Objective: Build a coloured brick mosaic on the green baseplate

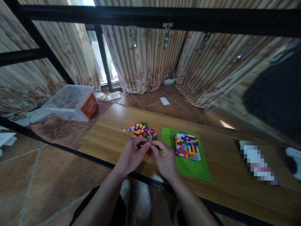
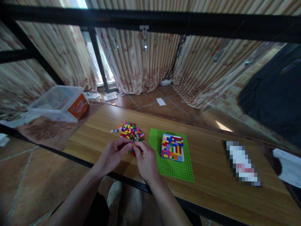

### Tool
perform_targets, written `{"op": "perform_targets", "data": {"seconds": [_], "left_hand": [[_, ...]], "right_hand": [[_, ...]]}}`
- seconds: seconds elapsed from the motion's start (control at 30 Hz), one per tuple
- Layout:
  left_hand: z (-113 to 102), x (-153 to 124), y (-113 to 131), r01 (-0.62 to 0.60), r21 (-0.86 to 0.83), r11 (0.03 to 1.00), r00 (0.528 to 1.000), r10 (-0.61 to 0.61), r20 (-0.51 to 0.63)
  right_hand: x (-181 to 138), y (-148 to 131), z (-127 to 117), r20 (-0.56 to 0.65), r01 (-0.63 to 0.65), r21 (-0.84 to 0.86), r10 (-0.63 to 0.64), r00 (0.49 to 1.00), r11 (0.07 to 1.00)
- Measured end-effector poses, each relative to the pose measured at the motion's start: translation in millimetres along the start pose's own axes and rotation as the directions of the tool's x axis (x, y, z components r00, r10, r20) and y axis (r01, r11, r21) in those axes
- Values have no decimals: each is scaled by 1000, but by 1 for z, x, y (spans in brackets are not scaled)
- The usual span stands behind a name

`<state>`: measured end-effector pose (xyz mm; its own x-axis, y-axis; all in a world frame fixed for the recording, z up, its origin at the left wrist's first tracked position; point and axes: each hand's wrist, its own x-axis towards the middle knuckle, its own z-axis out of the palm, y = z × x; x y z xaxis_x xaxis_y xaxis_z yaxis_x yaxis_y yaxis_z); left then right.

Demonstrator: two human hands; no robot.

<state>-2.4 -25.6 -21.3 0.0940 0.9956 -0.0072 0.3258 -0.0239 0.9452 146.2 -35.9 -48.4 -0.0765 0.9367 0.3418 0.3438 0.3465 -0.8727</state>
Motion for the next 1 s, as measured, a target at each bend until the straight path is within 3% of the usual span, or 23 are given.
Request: {"op": "perform_targets", "data": {"seconds": [0.23, 0.43, 0.6, 0.77, 0.87, 1.0], "left_hand": [[11, 1, 6, 244, -343, 907, 965, -192, 179], [19, 0, 14, 365, -532, 764, 927, -243, 287], [31, 4, 19, 375, -524, 765, 924, -264, 275], [43, 8, 24, 365, -523, 770, 930, -276, 243], [49, 9, 26, 370, -498, 784, 927, -277, 253], [56, 10, 28, 372, -456, 808, 923, -273, 270]], "right_hand": [[-5, -3, -14, 16, 58, -19, -58, 998, 998], [-5, -2, -31, -16, 59, 49, -58, 998, 997], [-5, 3, -46, -134, -14, 170, 37, 990, 985], [-1, 16, -76, -312, -74, 220, 142, 940, 973], [0, 28, -100, -382, -116, 188, 181, 906, 975], [-2, 42, -129, -411, -163, 12, 154, 898, 987]]}}
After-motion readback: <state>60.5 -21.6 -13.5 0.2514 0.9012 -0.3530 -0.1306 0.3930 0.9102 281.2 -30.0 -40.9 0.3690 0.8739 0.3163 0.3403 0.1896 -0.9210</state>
